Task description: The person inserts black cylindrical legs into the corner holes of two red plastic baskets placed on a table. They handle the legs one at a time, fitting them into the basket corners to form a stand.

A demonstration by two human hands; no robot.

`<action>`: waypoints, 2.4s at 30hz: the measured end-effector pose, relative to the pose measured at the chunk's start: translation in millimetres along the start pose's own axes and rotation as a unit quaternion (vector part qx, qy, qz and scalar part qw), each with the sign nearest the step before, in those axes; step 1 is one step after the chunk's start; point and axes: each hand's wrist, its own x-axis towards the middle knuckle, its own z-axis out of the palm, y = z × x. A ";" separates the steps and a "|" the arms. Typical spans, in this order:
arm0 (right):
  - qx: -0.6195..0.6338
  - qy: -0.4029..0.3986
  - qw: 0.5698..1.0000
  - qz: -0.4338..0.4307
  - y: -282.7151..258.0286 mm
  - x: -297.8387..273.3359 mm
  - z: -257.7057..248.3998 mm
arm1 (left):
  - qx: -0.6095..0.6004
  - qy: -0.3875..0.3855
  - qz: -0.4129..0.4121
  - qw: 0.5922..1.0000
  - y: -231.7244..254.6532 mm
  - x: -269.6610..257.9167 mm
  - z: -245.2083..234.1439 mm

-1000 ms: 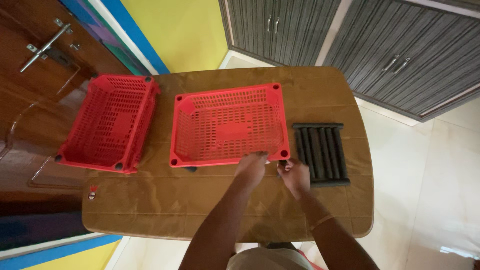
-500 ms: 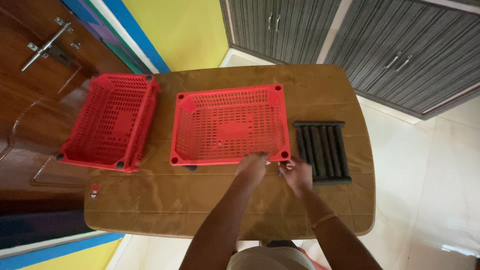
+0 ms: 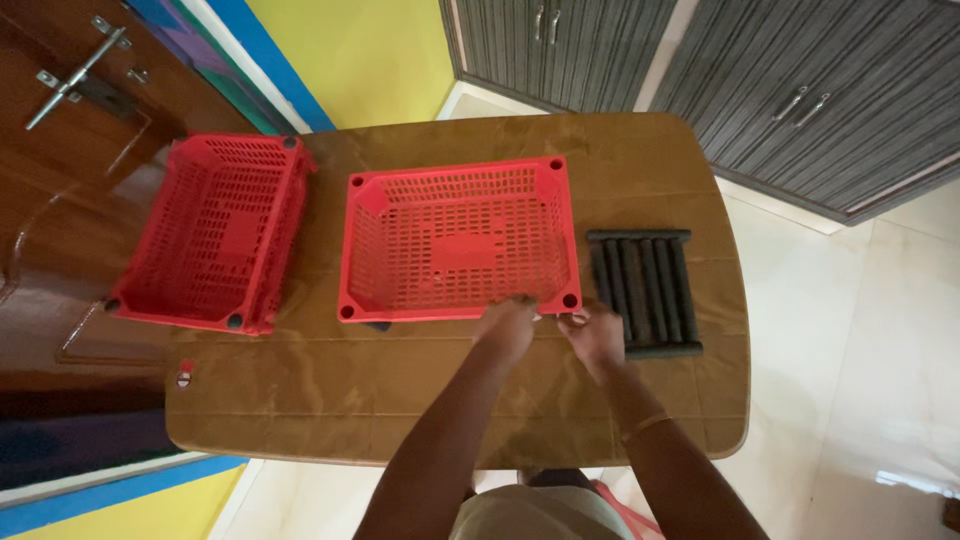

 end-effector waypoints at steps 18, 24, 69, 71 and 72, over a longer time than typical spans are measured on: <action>0.018 0.016 0.998 -0.050 12.7 6.7 4.6 | 0.051 -0.040 -0.027 0.998 0.4 13.6 1.4; 0.002 -0.036 0.999 0.001 7.8 8.7 0.5 | 0.034 -0.024 0.017 0.999 -7.1 18.6 11.7; 0.608 0.015 0.698 0.379 -34.4 24.6 -6.5 | -0.719 0.264 -0.211 0.607 -277.4 -46.2 -19.1; 0.615 0.031 0.693 0.375 -30.5 24.6 -6.0 | -0.737 0.263 -0.193 0.592 -270.3 -49.2 -35.1; 0.611 0.043 0.698 0.372 -27.5 24.4 -5.8 | -0.745 0.262 -0.172 0.590 -267.2 -49.1 -40.0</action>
